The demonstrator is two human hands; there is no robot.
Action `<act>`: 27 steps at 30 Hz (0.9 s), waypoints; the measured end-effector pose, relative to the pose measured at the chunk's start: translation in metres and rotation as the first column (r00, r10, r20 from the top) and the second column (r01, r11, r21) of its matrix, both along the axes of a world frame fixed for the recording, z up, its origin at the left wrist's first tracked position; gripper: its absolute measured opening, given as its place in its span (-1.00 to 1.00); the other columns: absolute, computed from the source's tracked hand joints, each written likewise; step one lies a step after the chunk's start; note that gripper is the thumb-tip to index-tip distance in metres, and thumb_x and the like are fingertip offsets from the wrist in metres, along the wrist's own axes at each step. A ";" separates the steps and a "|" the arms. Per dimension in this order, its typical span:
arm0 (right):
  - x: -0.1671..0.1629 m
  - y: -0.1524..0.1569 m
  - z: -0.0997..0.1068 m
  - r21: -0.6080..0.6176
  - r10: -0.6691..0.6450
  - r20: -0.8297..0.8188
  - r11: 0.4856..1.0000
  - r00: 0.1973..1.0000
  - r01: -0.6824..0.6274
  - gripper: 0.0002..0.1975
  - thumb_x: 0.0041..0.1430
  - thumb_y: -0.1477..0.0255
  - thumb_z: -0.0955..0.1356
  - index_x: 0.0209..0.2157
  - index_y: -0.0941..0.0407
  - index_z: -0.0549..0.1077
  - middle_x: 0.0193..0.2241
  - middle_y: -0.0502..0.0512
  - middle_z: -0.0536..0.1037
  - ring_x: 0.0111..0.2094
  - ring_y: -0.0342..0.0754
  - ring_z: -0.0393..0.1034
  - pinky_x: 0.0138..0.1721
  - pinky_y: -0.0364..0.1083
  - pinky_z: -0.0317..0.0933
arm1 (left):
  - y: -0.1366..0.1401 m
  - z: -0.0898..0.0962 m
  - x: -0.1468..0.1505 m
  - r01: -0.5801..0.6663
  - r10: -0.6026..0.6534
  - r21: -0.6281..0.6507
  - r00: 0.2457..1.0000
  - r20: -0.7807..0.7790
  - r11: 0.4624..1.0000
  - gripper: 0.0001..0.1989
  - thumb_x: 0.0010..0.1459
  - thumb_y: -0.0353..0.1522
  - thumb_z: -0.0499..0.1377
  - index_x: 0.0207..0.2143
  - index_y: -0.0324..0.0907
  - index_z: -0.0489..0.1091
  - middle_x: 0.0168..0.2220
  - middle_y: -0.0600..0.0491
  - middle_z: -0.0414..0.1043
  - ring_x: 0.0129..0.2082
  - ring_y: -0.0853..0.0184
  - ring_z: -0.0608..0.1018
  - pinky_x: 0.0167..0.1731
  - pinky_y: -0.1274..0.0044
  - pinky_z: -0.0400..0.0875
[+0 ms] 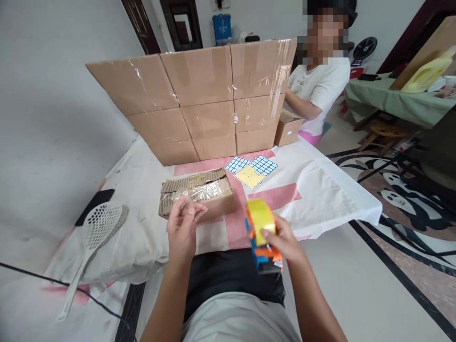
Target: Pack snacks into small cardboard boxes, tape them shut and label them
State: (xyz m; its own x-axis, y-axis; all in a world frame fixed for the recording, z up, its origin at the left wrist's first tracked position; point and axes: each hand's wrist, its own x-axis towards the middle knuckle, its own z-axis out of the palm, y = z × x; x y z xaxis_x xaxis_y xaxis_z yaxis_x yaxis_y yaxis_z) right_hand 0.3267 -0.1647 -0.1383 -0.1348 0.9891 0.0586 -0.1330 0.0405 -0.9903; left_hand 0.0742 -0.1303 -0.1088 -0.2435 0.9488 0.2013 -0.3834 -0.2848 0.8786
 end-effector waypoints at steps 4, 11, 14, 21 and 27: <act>0.043 0.058 -0.008 0.039 -0.460 0.005 0.887 0.888 0.460 -0.58 0.09 0.06 0.47 -0.15 0.06 0.53 -0.29 0.12 0.66 -0.34 0.07 0.58 -0.34 -0.04 0.46 | 0.000 -0.003 -0.010 -0.214 0.217 -0.102 0.976 0.026 0.972 -0.69 0.13 -0.20 0.35 -0.11 -0.14 0.50 -0.47 0.13 0.52 -0.42 0.43 0.56 -0.29 0.56 0.53; 0.061 0.103 -0.020 -0.020 -0.537 0.061 0.842 0.841 0.539 -0.42 0.03 0.05 0.48 -0.02 0.10 0.41 -0.18 0.19 0.62 -0.20 0.10 0.55 -0.20 0.03 0.44 | -0.003 0.002 -0.010 -0.197 0.189 -0.108 0.978 -0.084 0.974 -0.62 0.10 -0.22 0.37 -0.07 -0.18 0.47 -0.42 0.06 0.61 -0.62 0.50 0.42 -0.53 0.61 0.40; 0.051 0.087 -0.006 0.198 -0.817 0.197 0.574 0.542 0.794 -0.32 -0.02 0.13 0.51 0.08 0.11 0.33 -0.07 0.21 0.54 -0.13 0.09 0.46 -0.15 0.06 0.39 | -0.008 0.004 -0.008 -0.145 0.129 -0.115 0.983 -0.134 0.983 -0.58 0.14 -0.21 0.35 -0.01 -0.21 0.43 -0.38 0.01 0.63 -0.65 0.52 0.37 -0.62 0.64 0.30; -0.048 0.046 0.075 0.493 -0.203 0.352 0.870 0.914 0.004 -0.69 0.23 0.27 0.44 -0.01 0.03 0.49 -0.09 0.15 0.54 -0.10 0.05 0.43 -0.07 0.02 0.31 | -0.026 0.012 0.002 0.153 -0.212 -0.181 0.902 -0.376 0.972 -0.63 0.24 -0.14 0.24 0.00 -0.14 0.41 -0.36 0.06 0.60 -0.58 0.46 0.43 -0.58 0.63 0.33; -0.081 0.040 0.108 0.437 0.037 0.553 0.837 0.832 -0.328 -0.98 0.28 0.45 0.40 -0.27 0.05 0.51 -0.28 0.06 0.56 -0.15 0.01 0.44 -0.07 -0.01 0.27 | -0.038 0.016 0.003 0.226 -0.242 -0.104 0.754 -0.611 0.968 -0.72 0.37 -0.22 0.10 0.06 -0.05 0.42 -0.19 0.03 0.56 -0.41 0.41 0.53 -0.43 0.60 0.41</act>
State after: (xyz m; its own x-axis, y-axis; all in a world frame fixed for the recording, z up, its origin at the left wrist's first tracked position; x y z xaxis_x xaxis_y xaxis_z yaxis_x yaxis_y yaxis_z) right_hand 0.2458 -0.1251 -0.0307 -0.4628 0.7913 0.3995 0.3188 0.5691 -0.7580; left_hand 0.0769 -0.1679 -0.0926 0.1555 0.9656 0.2083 0.1885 -0.2360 0.9533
